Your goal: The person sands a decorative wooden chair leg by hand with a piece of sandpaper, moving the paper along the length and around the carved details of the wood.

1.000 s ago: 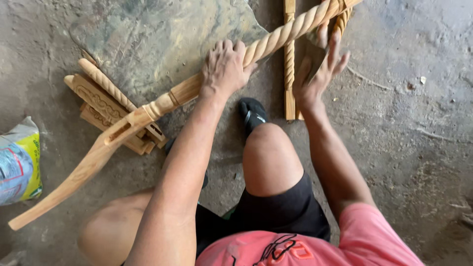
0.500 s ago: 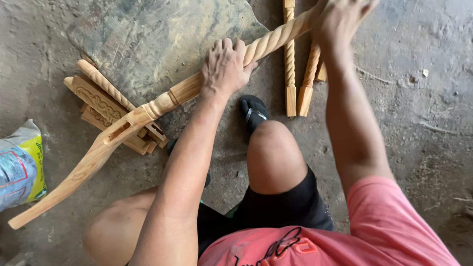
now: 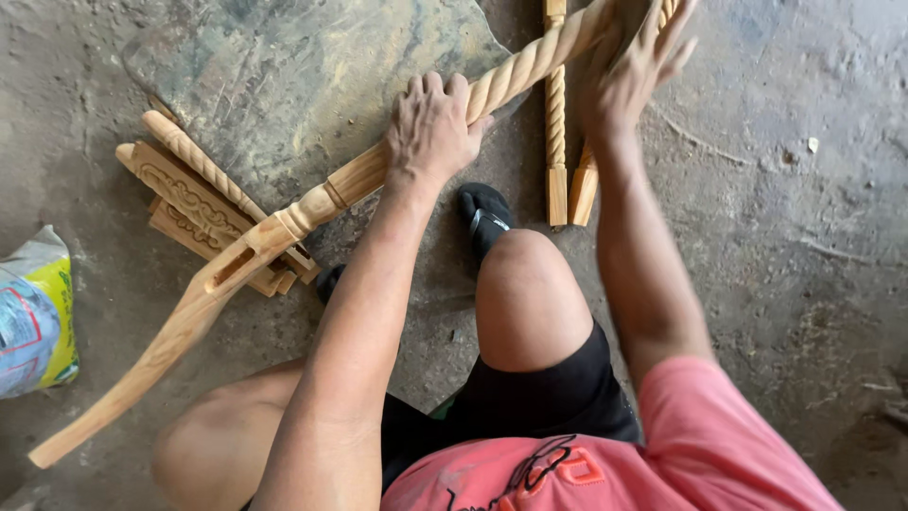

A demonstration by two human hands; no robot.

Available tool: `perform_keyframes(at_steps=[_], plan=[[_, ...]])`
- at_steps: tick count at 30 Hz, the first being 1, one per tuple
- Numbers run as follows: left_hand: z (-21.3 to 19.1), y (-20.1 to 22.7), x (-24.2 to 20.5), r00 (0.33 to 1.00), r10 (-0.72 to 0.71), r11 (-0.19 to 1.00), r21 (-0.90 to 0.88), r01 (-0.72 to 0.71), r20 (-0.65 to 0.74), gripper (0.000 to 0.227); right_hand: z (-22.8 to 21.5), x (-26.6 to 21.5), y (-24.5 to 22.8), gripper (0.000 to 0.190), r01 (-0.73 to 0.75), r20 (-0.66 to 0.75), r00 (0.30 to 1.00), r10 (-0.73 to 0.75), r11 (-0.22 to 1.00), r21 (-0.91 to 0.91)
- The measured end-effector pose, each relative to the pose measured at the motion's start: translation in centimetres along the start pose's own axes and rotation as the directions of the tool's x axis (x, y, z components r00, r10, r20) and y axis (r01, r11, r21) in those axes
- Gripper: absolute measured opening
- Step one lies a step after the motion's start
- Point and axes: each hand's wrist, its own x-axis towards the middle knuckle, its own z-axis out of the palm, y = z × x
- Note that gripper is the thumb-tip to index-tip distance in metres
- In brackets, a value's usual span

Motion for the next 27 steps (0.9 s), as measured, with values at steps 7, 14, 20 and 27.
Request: perform_keyframes(at_steps=[7, 14, 20, 27], plan=[[0.2, -0.3, -0.1, 0.999, 0.050, 0.998, 0.026, -0.049, -0.010, 0.052, 1.6, -4.6, 4.7, 0.062, -0.658, 0.371, 0.738, 0.564, 0.478, 0.582], [-0.4, 0.4, -0.5, 0.995, 0.054, 0.997, 0.053, -0.049, -0.082, 0.057, -1.7, -8.1, -3.7, 0.038, -0.188, 0.140, 0.981, 0.138, 0.868, 0.460], [-0.8, -0.4, -3.2, 0.995, 0.030, 0.999, 0.016, -0.029, -0.098, 0.068, -14.9, -19.9, 3.6, 0.033, -0.185, 0.440, 0.893, -0.090, 0.818, 0.544], [-3.9, -4.5, -18.7, 0.923, 0.127, 0.948, 0.318, -0.005, -0.363, 0.097, -23.5, -31.9, 13.2, 0.028, -0.594, 0.433, 0.801, 0.414, 0.457, 0.662]])
